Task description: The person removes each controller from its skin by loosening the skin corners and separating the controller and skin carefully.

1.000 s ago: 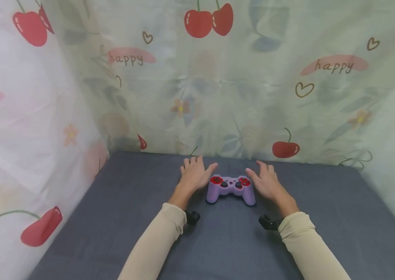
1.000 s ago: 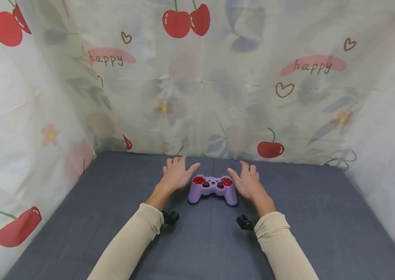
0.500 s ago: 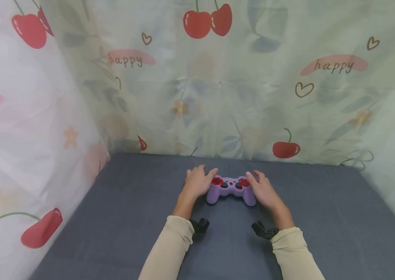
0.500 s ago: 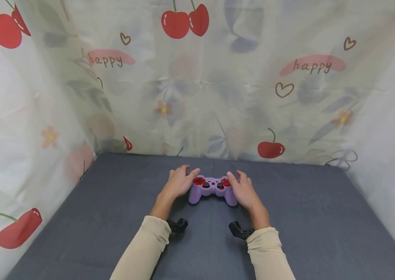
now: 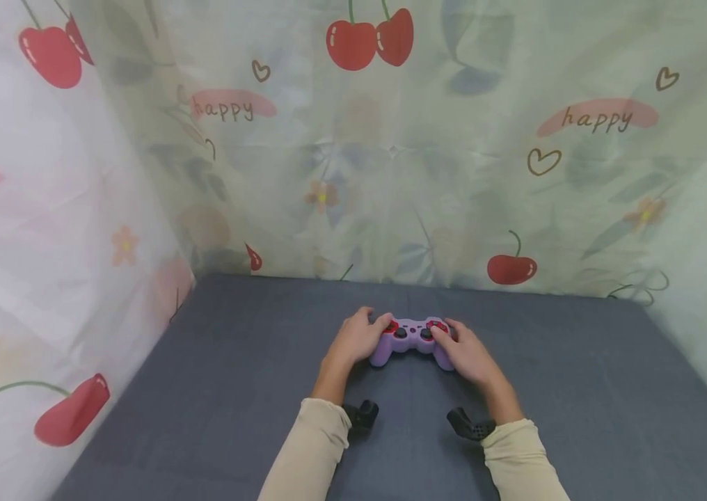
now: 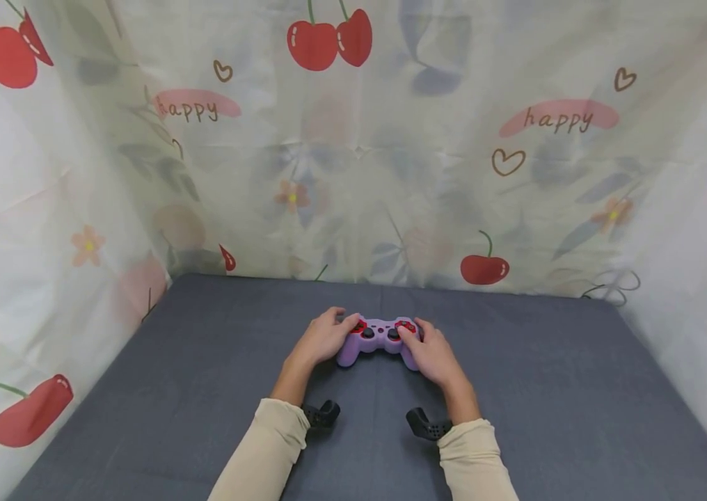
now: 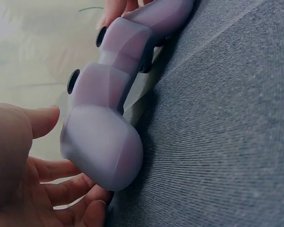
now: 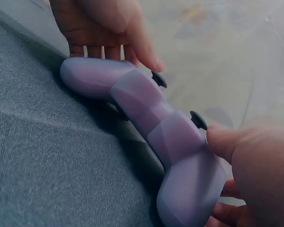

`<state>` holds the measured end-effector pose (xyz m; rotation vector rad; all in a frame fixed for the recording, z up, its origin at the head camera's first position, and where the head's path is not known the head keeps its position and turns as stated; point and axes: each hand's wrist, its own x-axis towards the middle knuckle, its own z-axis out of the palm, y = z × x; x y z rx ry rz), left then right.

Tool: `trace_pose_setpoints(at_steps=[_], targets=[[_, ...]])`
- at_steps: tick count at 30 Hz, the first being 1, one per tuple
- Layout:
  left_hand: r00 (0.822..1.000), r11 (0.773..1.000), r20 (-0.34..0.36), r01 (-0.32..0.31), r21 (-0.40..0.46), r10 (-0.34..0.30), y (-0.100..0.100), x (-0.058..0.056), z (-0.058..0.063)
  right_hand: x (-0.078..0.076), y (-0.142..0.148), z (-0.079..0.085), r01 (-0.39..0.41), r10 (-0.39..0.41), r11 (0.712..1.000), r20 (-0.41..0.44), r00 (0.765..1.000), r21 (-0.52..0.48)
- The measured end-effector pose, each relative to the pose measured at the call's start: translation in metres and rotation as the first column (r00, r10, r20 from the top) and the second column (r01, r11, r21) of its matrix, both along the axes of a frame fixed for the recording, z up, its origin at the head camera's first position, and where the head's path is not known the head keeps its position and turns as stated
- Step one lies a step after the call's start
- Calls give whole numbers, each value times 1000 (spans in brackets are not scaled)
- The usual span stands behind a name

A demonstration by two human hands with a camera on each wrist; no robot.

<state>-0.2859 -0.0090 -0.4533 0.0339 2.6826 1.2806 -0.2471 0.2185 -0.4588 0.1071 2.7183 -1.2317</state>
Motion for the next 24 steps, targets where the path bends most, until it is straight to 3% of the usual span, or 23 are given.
trace_pose_setpoints(at_steps=[13, 24], targets=[[996, 998, -74, 47, -36, -50, 5, 3, -2, 3, 2, -10, 13, -13, 999, -26, 1000, -37], [994, 999, -98, 39, -26, -42, 9, 6, 7, 6, 3, 0, 16, -21, 995, -48, 999, -99]])
